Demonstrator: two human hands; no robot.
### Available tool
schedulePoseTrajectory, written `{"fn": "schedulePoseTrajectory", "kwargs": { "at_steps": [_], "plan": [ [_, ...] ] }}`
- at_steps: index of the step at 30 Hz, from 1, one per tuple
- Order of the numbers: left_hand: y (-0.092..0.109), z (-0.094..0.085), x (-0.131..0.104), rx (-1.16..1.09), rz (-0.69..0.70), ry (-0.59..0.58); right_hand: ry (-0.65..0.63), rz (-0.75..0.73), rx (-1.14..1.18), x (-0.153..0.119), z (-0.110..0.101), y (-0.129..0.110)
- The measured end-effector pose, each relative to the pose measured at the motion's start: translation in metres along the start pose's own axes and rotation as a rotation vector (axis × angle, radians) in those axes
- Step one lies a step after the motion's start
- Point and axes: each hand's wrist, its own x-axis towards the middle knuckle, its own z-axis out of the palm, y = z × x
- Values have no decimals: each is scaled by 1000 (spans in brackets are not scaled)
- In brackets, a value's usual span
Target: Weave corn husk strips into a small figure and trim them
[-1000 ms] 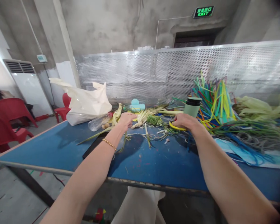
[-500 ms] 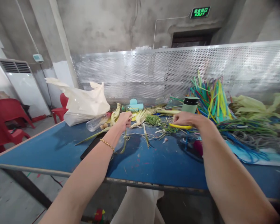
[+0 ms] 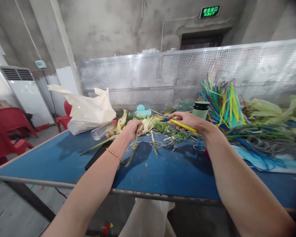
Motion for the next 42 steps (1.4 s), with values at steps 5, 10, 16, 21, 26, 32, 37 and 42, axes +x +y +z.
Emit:
{"fn": "schedulePoseTrajectory", "kwargs": {
  "at_steps": [5, 10, 16, 21, 26, 32, 37, 42],
  "plan": [
    [5, 1, -1, -5, 92, 23, -46, -43, -32, 9, 36, -10],
    [6, 6, -2, -48, 113, 67, -192, -45, 97, 15, 57, -5],
    [5, 10, -8, 100, 280, 108, -268, 2, 211, 13, 60, -7],
    [8, 11, -11, 226, 324, 148, -255, 24, 198, 11, 61, -12],
    [9, 7, -9, 238, 263, 148, -222, 38, 220, 12, 60, -10],
    [9, -2, -5, 121, 27, -101, -179, 49, 195, 15, 58, -7],
    [10, -3, -6, 102, 123, -49, -207, 41, 230, 10, 59, -12],
    [12, -2, -8, 111, 146, 3, -239, -16, 273, 3, 58, -18]
  ]
}}
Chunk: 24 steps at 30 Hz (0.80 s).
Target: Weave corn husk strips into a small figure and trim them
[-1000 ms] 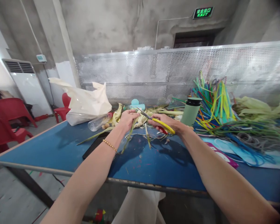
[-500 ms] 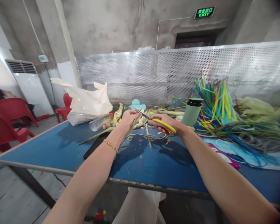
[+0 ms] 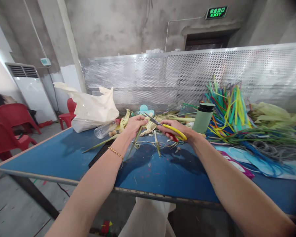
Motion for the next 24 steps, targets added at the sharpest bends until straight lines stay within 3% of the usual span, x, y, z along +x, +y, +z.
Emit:
{"fn": "schedulePoseTrajectory", "kwargs": {
  "at_steps": [7, 17, 24],
  "plan": [
    [1, -1, 1, -53, -35, 20, -9, -19, -91, 6, -1, 7],
    [3, -3, 0, -49, -67, -21, -11, -46, -40, 5, -1, 8],
    [-1, 2, 0, -59, -41, 8, 55, -46, -118, 8, 3, 8]
  ]
}}
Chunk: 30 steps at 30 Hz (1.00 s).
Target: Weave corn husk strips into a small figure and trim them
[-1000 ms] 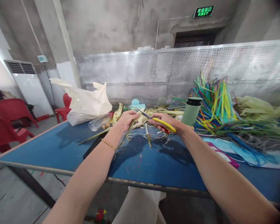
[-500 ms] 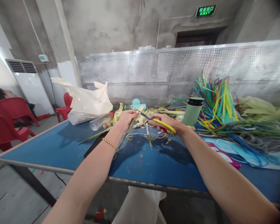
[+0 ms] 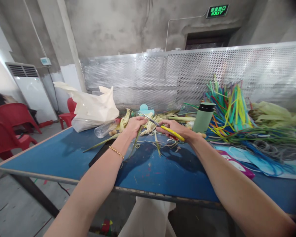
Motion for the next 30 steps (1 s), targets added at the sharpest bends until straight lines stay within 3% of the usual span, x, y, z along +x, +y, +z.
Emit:
{"fn": "schedulePoseTrajectory", "kwargs": {
  "at_steps": [15, 30],
  "plan": [
    [-5, -6, 6, 151, 41, -28, 2, 14, -20, 1, 2, 0],
    [-3, -10, 11, 20, -53, -86, 47, -7, -10, 6, -3, 6]
  ]
}}
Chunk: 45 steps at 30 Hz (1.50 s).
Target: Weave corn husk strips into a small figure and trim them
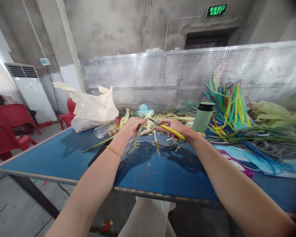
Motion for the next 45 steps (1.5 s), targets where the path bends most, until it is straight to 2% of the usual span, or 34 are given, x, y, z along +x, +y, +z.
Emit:
{"fn": "schedulePoseTrajectory", "kwargs": {
  "at_steps": [5, 9, 26, 40, 45],
  "plan": [
    [2, 1, -4, 6, 47, 58, -22, 1, 29, -1, 1, -1],
    [3, 2, -5, 11, 74, 49, -38, 14, 39, -3, 2, -4],
    [1, 2, -2, 22, 43, 47, -63, -27, 57, -5, 3, -3],
    [-1, -2, 2, 21, 26, 64, -35, 0, 48, -4, 9, -7],
    [0, -2, 2, 15, 11, 30, 7, 23, 45, -2, 10, -6]
  ]
}}
